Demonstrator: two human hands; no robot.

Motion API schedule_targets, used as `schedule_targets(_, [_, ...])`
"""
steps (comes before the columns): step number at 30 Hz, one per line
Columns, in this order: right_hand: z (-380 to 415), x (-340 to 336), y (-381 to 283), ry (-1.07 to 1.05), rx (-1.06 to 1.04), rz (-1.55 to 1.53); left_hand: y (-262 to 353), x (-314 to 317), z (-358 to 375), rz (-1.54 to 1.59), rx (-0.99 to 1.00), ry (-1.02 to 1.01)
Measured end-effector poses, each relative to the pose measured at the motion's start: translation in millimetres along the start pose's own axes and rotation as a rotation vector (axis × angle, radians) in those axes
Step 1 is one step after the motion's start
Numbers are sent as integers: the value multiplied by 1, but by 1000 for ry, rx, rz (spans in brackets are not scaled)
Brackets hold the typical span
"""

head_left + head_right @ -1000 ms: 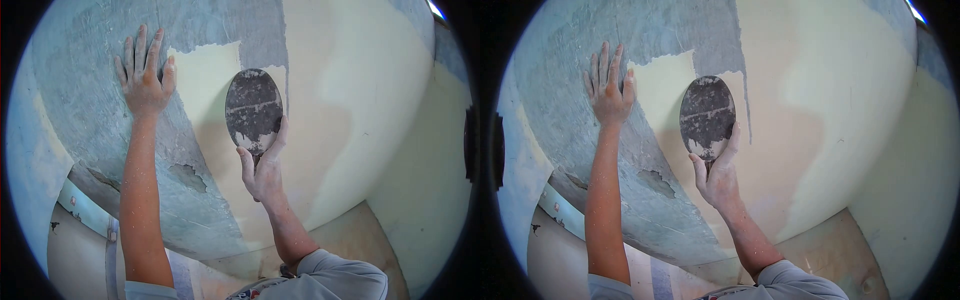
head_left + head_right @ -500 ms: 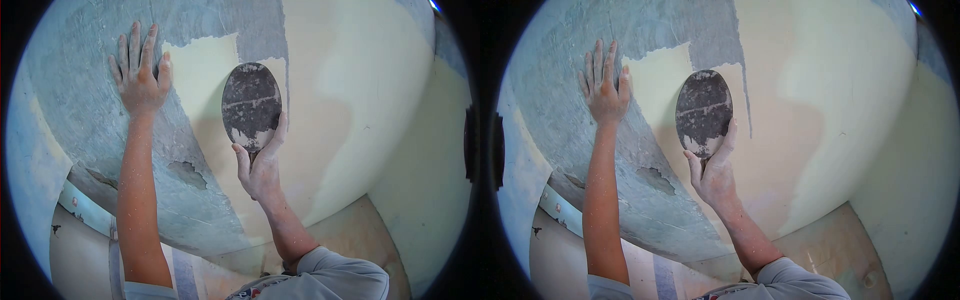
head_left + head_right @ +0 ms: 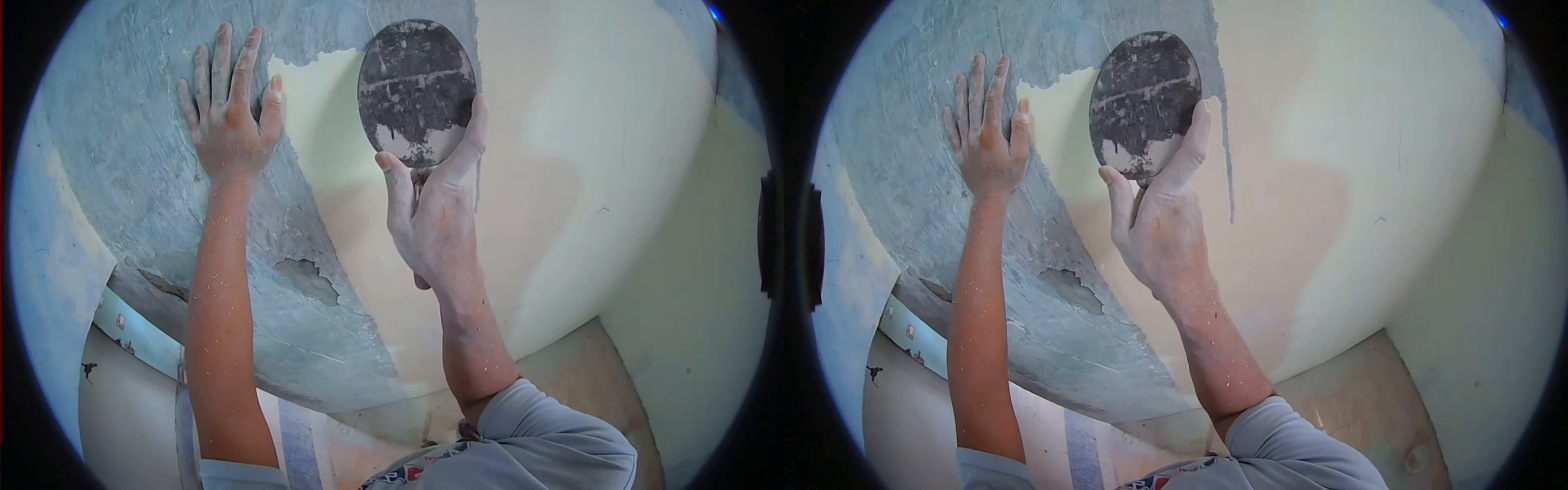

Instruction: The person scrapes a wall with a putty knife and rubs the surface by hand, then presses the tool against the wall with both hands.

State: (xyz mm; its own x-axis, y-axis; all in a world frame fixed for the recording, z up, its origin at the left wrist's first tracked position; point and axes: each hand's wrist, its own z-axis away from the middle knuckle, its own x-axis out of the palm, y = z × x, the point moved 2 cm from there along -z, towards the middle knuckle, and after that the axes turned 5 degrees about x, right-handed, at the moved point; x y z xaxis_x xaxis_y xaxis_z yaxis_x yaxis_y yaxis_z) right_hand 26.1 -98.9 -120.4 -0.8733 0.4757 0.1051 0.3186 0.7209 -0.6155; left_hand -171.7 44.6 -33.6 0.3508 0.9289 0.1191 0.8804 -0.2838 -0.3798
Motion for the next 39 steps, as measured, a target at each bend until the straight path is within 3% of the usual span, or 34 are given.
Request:
schedule_targets(4, [11, -8, 11, 36, -152, 239, -2, 2, 1, 0, 12, 18])
schedule_targets(6, [31, -12, 21, -10, -147, 214, 0, 1, 1, -4, -7, -7])
schedule_targets(7, [42, -13, 27, -43, -9, 93, 0, 1, 0, -5, -9, -2])
schedule_targets(16, [68, -15, 37, -75, 125, 7, 1, 2, 1, -8, -12, -3])
schedule_targets(28, [70, -4, 41, -26, 38, 70, -1, 2, 3, -23, -2, -13])
schedule_targets(32, [72, -2, 43, -41, 120, -62, -2, 0, 1, -16, 9, -4])
schedule_targets(39, [49, -1, 35, -35, -41, 84, 1, -1, 1, -6, -11, -14])
